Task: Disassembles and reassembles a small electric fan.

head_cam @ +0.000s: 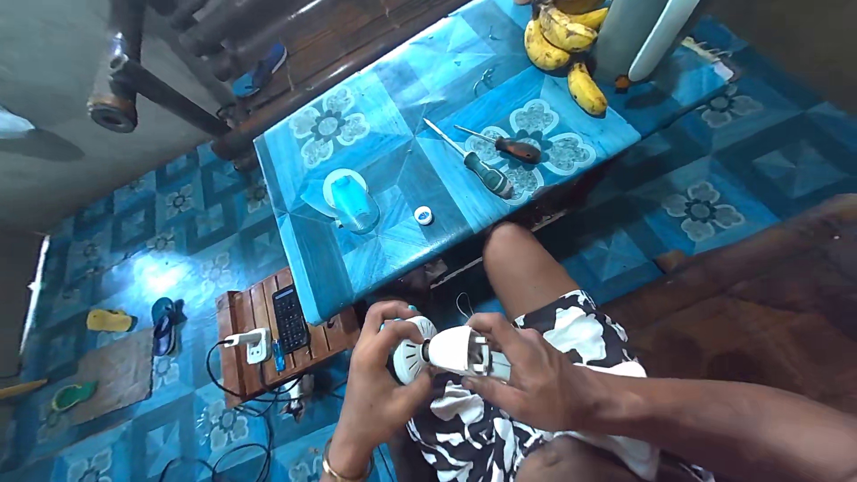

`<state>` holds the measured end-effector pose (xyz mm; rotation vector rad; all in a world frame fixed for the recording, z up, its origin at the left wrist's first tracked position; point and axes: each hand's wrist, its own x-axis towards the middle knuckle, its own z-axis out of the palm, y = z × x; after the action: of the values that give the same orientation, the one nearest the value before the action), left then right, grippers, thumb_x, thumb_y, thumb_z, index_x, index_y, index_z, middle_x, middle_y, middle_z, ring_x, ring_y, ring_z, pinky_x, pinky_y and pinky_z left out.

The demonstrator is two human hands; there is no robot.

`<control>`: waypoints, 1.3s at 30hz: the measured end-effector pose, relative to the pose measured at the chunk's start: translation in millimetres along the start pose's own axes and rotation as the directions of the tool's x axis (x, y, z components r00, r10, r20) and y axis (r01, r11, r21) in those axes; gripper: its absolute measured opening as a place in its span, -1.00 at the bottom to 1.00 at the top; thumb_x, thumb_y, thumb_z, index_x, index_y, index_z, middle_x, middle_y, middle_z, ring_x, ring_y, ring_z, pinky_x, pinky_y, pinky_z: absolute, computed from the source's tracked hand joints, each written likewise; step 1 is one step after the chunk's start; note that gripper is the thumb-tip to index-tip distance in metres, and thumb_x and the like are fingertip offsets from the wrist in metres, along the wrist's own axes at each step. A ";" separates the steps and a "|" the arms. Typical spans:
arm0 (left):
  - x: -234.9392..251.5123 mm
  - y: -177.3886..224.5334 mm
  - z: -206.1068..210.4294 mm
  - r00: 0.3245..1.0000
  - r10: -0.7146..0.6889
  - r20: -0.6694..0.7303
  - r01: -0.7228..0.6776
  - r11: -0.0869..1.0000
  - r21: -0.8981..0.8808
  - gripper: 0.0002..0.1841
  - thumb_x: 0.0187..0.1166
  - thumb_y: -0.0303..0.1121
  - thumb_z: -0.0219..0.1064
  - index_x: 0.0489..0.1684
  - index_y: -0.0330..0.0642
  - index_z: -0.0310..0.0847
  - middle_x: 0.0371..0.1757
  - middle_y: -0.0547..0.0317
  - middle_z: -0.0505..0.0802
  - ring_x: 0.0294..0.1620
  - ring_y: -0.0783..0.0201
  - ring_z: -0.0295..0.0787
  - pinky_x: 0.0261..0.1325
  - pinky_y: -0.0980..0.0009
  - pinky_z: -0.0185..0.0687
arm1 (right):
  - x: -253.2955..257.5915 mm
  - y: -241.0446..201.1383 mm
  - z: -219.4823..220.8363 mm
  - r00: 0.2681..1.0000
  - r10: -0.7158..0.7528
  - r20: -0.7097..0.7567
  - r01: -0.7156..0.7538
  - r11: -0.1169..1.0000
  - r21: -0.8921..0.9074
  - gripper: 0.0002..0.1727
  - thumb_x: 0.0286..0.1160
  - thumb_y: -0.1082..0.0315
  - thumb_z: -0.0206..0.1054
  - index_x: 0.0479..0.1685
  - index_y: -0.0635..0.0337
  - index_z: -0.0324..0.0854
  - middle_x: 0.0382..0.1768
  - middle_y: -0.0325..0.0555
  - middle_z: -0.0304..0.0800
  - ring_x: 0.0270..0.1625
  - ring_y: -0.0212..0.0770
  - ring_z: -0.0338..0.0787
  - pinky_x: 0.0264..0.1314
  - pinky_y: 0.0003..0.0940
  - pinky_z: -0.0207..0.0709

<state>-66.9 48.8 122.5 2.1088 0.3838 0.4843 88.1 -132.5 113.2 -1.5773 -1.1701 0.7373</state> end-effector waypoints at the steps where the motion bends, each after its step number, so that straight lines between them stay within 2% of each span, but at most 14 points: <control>1: -0.2 -1.0 -0.3 1.000 0.005 -0.003 -0.005 1.000 -0.010 -0.65 0.14 -0.17 0.61 -0.12 0.05 0.69 0.21 0.22 0.70 0.33 0.46 0.61 0.31 0.57 0.61 | 0.2 0.3 1.2 1.000 -0.003 -0.008 0.003 1.000 -0.004 -0.44 0.51 0.09 0.46 0.36 0.24 0.48 -0.05 -0.06 0.88 0.00 -0.31 0.89 0.07 -0.29 0.79; 5: 5.3 10.3 -4.3 0.999 0.033 -0.009 -0.032 0.996 0.079 -0.65 0.11 -0.19 0.60 -0.14 0.04 0.67 0.22 0.19 0.68 0.31 0.52 0.60 0.28 0.62 0.59 | 11.9 -5.9 -6.2 1.000 -0.016 0.024 0.017 0.998 -0.059 -0.38 0.41 0.01 0.50 0.33 0.22 0.51 -0.18 -0.10 0.86 -0.16 -0.26 0.87 -0.12 -0.20 0.77; 9: 18.0 30.0 -8.9 0.993 0.090 0.071 -0.105 0.963 0.246 -0.67 0.15 -0.13 0.55 -0.17 0.01 0.67 0.21 0.08 0.69 0.19 0.51 0.65 0.12 0.66 0.61 | 33.6 -19.8 -22.2 0.991 -0.007 0.131 0.033 0.980 -0.198 -0.42 0.29 -0.12 0.52 0.13 0.13 0.67 -0.36 -0.09 0.83 -0.31 -0.13 0.84 -0.32 -0.04 0.65; 12: 20.3 43.2 -8.6 0.990 0.097 0.099 -0.124 0.941 0.315 -0.71 0.17 -0.14 0.51 -0.18 0.04 0.67 0.20 0.07 0.68 0.07 0.52 0.66 -0.04 0.68 0.61 | 35.1 -20.8 -35.9 0.982 -0.047 0.184 0.083 0.978 -0.194 -0.49 0.28 -0.05 0.52 0.03 0.18 0.69 -0.42 -0.09 0.82 -0.37 -0.22 0.83 -0.36 -0.20 0.65; 16: 19.6 44.6 -4.0 0.990 0.091 0.110 -0.121 0.943 0.309 -0.72 0.15 -0.17 0.49 -0.18 0.07 0.67 0.19 0.07 0.68 0.21 0.37 0.63 0.05 0.57 0.62 | 25.7 -17.4 -39.9 0.978 -0.119 0.174 0.154 0.966 -0.206 -0.50 0.35 -0.03 0.47 0.04 0.21 0.67 -0.40 -0.07 0.82 -0.37 -0.25 0.83 -0.36 -0.30 0.66; 20: 16.8 47.2 -6.9 0.986 0.092 0.137 -0.125 0.957 0.262 -0.72 0.20 -0.17 0.50 -0.16 0.05 0.66 0.18 0.09 0.66 0.23 0.48 0.60 0.13 0.68 0.57 | 16.7 -14.8 -31.8 0.947 -0.308 0.091 0.320 0.876 -0.360 -0.52 0.35 -0.07 0.42 -0.06 0.20 0.68 -0.51 -0.12 0.77 -0.52 -0.25 0.77 -0.58 -0.34 0.56; 22: 14.8 48.1 -10.2 0.983 0.111 0.147 -0.145 0.958 0.246 -0.72 0.21 -0.17 0.50 -0.15 0.07 0.65 0.20 0.11 0.64 0.24 0.52 0.58 0.16 0.72 0.54 | 15.2 -13.7 -29.9 0.934 -0.350 0.073 0.352 0.862 -0.365 -0.51 0.34 -0.08 0.43 -0.05 0.20 0.69 -0.49 -0.12 0.78 -0.50 -0.25 0.78 -0.56 -0.37 0.57; 24: 13.9 42.6 -15.4 0.978 0.139 0.155 -0.171 0.962 0.213 -0.72 0.28 -0.15 0.51 -0.12 0.08 0.62 0.27 0.16 0.62 0.33 0.53 0.54 0.29 0.68 0.51 | 16.1 -6.8 -31.6 0.936 -0.339 0.089 0.351 0.914 -0.206 -0.46 0.33 -0.02 0.50 0.08 0.26 0.67 -0.32 -0.04 0.84 -0.30 -0.26 0.83 -0.29 -0.40 0.68; 27: 13.2 17.4 -16.6 0.983 0.172 0.065 -0.180 0.972 0.153 -0.69 0.26 -0.13 0.57 -0.11 0.12 0.63 0.28 0.30 0.63 0.39 0.52 0.54 0.40 0.59 0.52 | 23.2 13.1 -33.0 0.942 -0.133 0.309 0.091 0.985 0.147 -0.36 0.34 0.15 0.57 0.35 0.31 0.53 0.00 0.00 0.81 0.05 -0.34 0.81 0.16 -0.41 0.69; 29: 13.5 -1.9 -11.3 0.984 0.176 0.026 -0.177 0.978 0.114 -0.67 0.24 -0.10 0.60 -0.09 0.19 0.65 0.30 0.39 0.64 0.41 0.52 0.53 0.42 0.55 0.53 | 26.9 21.3 -27.8 0.884 0.043 0.465 -0.141 0.974 0.178 -0.48 0.45 0.22 0.49 0.32 0.30 0.55 -0.06 -0.01 0.82 -0.05 -0.30 0.80 0.07 -0.28 0.66; 31: 16.3 -17.2 -6.6 0.989 0.149 0.013 -0.149 0.985 0.089 -0.64 0.23 -0.08 0.63 -0.03 0.26 0.68 0.38 0.39 0.63 0.45 0.48 0.54 0.43 0.50 0.55 | 32.1 17.6 -27.8 0.829 0.167 0.534 -0.249 0.965 0.084 -0.56 0.60 0.22 0.39 0.34 0.26 0.52 -0.14 0.02 0.78 -0.22 -0.20 0.79 -0.10 -0.17 0.68; 33: 18.9 -25.0 -5.2 0.993 0.120 0.016 -0.121 0.977 0.176 -0.63 0.22 -0.05 0.63 -0.02 0.26 0.70 0.51 0.24 0.56 0.57 0.35 0.49 0.52 0.38 0.56 | 38.3 7.9 -30.7 0.791 0.271 0.549 -0.306 0.952 -0.030 -0.54 0.67 0.17 0.35 0.41 0.19 0.45 -0.10 0.05 0.74 -0.13 -0.08 0.79 -0.04 -0.06 0.65; 36: 27.1 -21.3 -1.6 0.990 0.121 0.076 -0.142 0.886 0.442 -0.59 0.24 -0.01 0.57 0.04 0.10 0.74 0.62 -0.26 0.44 0.67 -0.07 0.34 0.59 0.06 0.40 | 48.9 -5.3 -38.9 0.747 0.375 0.549 -0.383 0.918 -0.107 -0.46 0.67 0.16 0.36 0.51 0.18 0.35 0.04 0.12 0.72 0.06 0.02 0.77 0.10 0.04 0.62; 39: 35.6 -8.6 6.8 0.982 0.108 0.156 -0.165 0.893 0.419 -0.38 0.23 0.04 0.53 0.32 0.01 0.65 0.62 -0.25 0.50 0.73 -0.19 0.25 0.65 -0.08 0.31 | 54.9 -12.4 -50.6 0.708 0.442 0.550 -0.450 0.883 -0.130 -0.45 0.69 0.18 0.32 0.56 0.21 0.32 0.04 0.12 0.70 -0.02 -0.02 0.77 0.04 -0.03 0.62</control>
<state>-33.3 64.4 118.7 2.5972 0.2856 0.3631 147.6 -98.7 145.6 -1.7041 -1.1849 1.6300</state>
